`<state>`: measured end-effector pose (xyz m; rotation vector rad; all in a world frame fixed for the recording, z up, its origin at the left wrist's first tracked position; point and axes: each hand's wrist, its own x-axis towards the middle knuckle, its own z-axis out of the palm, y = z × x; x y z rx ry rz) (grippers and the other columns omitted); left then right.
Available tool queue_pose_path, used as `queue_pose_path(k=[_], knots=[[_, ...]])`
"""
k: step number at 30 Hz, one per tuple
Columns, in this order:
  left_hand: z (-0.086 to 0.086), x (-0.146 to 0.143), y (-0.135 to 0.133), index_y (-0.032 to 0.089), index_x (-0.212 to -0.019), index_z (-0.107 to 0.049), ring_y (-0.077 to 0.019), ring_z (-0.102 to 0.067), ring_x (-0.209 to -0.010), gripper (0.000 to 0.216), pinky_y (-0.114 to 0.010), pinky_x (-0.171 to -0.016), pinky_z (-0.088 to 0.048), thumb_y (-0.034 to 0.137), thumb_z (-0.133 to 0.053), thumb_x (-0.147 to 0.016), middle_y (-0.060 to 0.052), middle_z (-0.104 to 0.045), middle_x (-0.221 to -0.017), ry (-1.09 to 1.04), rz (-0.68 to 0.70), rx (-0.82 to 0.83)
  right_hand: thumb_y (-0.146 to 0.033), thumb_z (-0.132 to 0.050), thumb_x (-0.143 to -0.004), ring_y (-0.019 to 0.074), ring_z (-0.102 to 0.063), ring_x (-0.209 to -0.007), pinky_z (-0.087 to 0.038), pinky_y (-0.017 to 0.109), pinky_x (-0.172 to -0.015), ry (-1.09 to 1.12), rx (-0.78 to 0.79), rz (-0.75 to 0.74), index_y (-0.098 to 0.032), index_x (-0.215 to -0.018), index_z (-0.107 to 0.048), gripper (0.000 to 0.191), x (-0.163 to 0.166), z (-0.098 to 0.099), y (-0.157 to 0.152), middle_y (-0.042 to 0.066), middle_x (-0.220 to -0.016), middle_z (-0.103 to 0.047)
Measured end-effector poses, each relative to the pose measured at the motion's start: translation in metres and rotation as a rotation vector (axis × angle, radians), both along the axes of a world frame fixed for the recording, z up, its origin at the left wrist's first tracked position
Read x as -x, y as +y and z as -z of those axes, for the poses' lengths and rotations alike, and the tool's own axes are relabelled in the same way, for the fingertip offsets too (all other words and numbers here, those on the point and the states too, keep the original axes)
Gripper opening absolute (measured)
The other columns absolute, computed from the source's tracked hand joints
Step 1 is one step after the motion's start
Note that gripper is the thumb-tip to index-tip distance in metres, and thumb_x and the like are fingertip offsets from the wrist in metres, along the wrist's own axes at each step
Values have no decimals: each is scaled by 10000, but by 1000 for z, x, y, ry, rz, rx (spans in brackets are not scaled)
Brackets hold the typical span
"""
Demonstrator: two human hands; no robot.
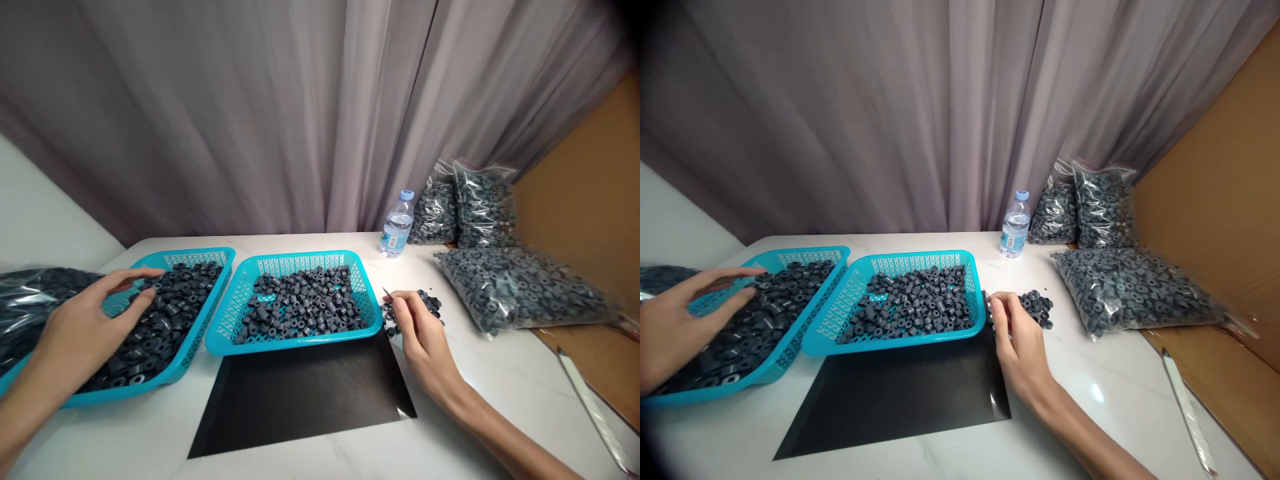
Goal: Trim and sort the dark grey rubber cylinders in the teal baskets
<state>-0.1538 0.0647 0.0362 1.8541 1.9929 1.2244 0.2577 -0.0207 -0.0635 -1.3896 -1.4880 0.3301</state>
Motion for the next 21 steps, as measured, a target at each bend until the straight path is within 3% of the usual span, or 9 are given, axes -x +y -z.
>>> queue_pose_path(k=[2, 6, 10, 13, 16, 21], knots=[[-8, -35, 0, 311, -1038, -697, -257, -623, -1082, 206, -312, -1036, -409, 436, -683, -875, 110, -701, -1003, 187, -36, -14, -339, -401, -1053, 141, -598, -668, -457, 255, -638, -63, -73, -107, -198, -1026, -574, 224, 3, 1, -4, 15, -815, -645], [-12, -111, 15, 238, -1026, -705, -253, -651, -1065, 259, -312, -993, -444, 439, -574, -928, 5, -731, -1107, 303, 352, -48, -283, -455, -1037, 117, -582, -581, -433, 231, -569, -371, -253, -377, -186, -999, -573, 157, 16, 3, -12, -1, -740, -623], [3, -178, 45, 209, -1069, -709, -259, -648, -1056, 252, -365, -960, -459, 299, -495, -971, -71, -729, -1124, 537, 769, 14, -313, -424, -1054, 126, -584, -570, -408, 236, -515, -549, -384, -438, -181, -923, -554, 227, 23, 2, -14, 19, -733, -633], [19, -212, 63, 184, -1043, -728, -294, -659, -1026, 195, -392, -935, -461, 272, -634, -896, -102, -739, -1081, 608, 837, 60, -300, -414, -1055, 132, -593, -585, -425, 239, -524, -548, -379, -421, -178, -923, -553, 227, 22, 3, -12, 27, -739, -638], [30, -226, 72, 171, -985, -740, -309, -668, -991, 185, -393, -908, -460, 241, -735, -814, -112, -748, -1014, 623, 842, 80, -293, -414, -1053, 137, -594, -596, -430, 241, -529, -532, -370, -414, -175, -916, -555, 229, 20, 5, -10, 34, -744, -640], [36, -222, 74, 192, -973, -729, -267, -675, -926, 136, -356, -831, -465, 229, -623, -896, -76, -746, -965, 555, 843, 111, -306, -417, -1055, 137, -590, -586, -411, 251, -521, -561, -397, -405, -174, -913, -557, 239, 22, 6, -10, 26, -722, -630]])
